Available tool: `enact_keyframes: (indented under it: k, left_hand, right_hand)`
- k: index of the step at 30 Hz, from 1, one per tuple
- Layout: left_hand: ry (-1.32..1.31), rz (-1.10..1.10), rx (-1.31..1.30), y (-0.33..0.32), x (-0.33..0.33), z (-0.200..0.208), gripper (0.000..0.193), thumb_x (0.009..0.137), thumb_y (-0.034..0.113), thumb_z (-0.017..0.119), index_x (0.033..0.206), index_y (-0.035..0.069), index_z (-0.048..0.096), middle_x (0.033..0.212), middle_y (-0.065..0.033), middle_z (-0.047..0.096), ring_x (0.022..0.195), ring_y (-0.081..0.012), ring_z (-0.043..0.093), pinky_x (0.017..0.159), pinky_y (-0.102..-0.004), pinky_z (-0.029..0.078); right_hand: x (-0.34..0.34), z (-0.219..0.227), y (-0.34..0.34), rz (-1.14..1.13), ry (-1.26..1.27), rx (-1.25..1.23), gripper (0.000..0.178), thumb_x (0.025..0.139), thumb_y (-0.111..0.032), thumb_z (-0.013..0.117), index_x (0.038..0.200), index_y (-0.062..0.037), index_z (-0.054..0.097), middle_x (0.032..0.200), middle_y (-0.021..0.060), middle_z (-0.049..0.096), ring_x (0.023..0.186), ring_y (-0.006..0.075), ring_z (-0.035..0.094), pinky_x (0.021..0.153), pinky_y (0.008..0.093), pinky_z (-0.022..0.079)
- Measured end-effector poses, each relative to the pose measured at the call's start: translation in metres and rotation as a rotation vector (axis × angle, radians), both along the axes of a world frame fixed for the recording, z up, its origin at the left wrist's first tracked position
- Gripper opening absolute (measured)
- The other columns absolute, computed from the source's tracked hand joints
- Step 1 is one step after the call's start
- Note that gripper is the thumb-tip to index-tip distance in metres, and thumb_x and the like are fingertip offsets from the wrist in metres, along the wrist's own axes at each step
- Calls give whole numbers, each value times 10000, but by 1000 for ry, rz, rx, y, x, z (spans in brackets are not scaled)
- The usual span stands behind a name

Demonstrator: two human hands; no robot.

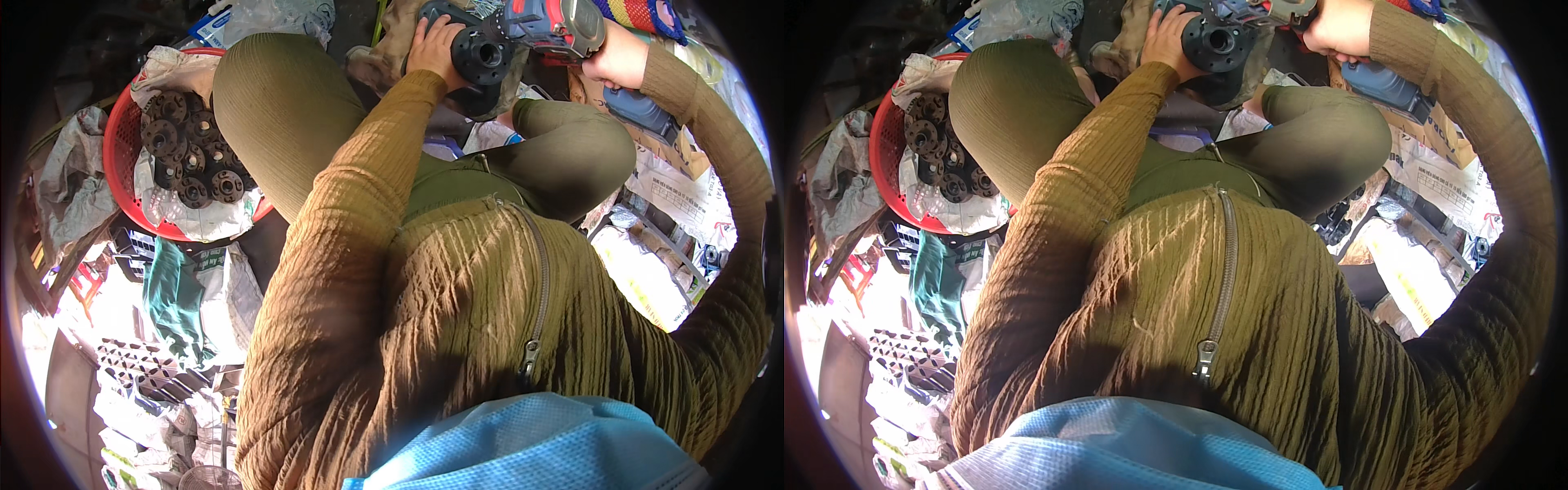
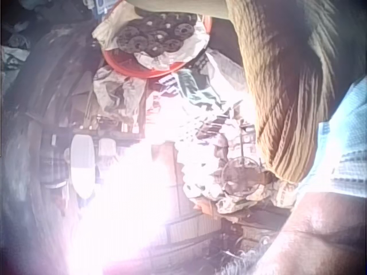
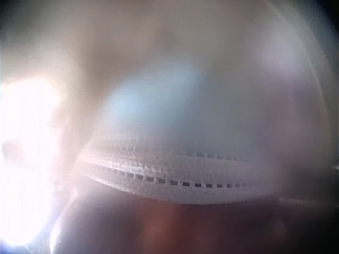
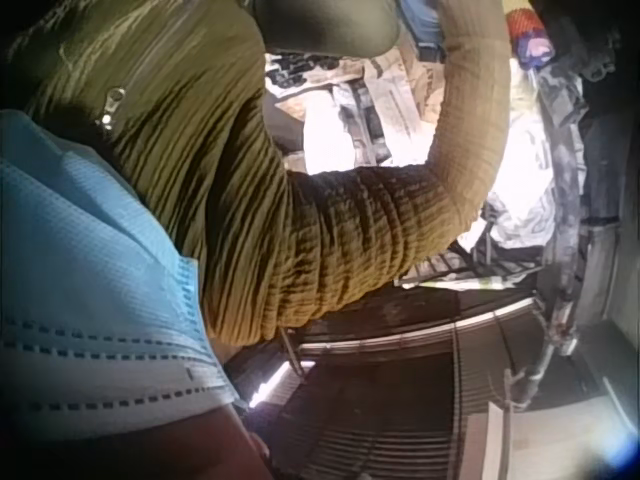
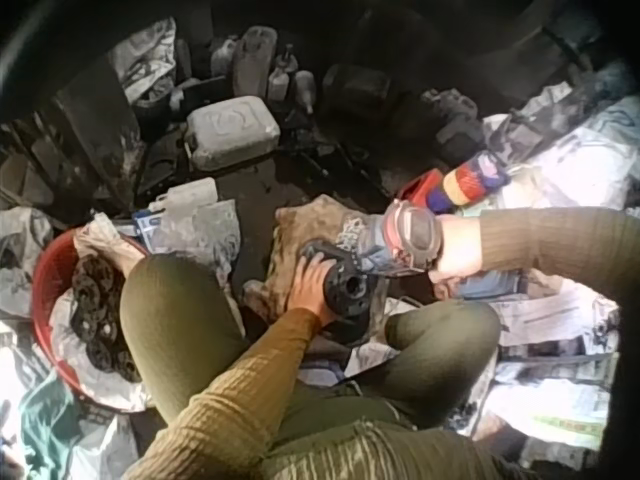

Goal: The person sits on the floor and uses a cordless drill to fasten screws into a circular metal part. They repeatedly pick up the part, align it, and drive screws into it, then place it into a red basket.

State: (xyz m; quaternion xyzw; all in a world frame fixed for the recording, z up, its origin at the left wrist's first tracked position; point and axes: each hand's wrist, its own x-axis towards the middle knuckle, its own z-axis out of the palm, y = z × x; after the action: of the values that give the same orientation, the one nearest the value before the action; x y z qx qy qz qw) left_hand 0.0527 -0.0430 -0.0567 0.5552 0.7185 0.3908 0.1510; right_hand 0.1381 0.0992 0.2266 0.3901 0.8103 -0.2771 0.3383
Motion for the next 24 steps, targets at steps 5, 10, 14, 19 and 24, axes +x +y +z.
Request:
enact_keyframes:
  k: [5, 10, 14, 19, 24]
  left_hand:
    - [8, 0, -2, 1, 2, 0, 943, 488, 481, 854, 1290, 160, 475, 1286, 3, 528, 1348, -194, 343, 1170, -455, 119]
    - [29, -31, -83, 2, 2, 1, 951, 489, 474, 856, 1301, 169, 465, 1305, 18, 511, 1357, -187, 327, 1170, -454, 118]
    - [10, -24, -36, 1, 0, 1, 951, 490, 445, 860, 1310, 181, 457, 1312, 26, 505, 1355, -186, 327, 1168, -456, 121]
    - [26, -21, -10, -1, -2, 3, 903, 519, 515, 837, 1301, 233, 484, 1313, 33, 506, 1339, -181, 355, 1159, -432, 146]
    - [-9, -38, -4, 0, -1, 2, 897, 533, 513, 832, 1312, 247, 476, 1320, 38, 501, 1341, -183, 348, 1158, -435, 137]
  right_hand:
    - [1, 0, 2, 31, 40, 3, 429, 694, -6, 519, 1121, -1, 564, 591, 39, 539, 416, 91, 495, 386, 261, 423]
    - [5, 0, 1, 49, 93, -16, 442, 696, 1, 512, 1135, -5, 561, 597, 39, 541, 419, 91, 496, 393, 261, 427]
    - [1, 2, 4, -58, 5, -136, 466, 695, 13, 496, 1156, -11, 557, 613, 38, 545, 425, 93, 500, 404, 260, 436]
    - [20, 10, -4, -364, 131, -221, 330, 691, -59, 564, 1013, 9, 593, 637, 61, 565, 460, 123, 544, 410, 276, 474]
    - [73, 19, -26, -643, 257, -285, 362, 704, -98, 595, 1052, 2, 608, 633, 59, 563, 513, 137, 560, 476, 284, 478]
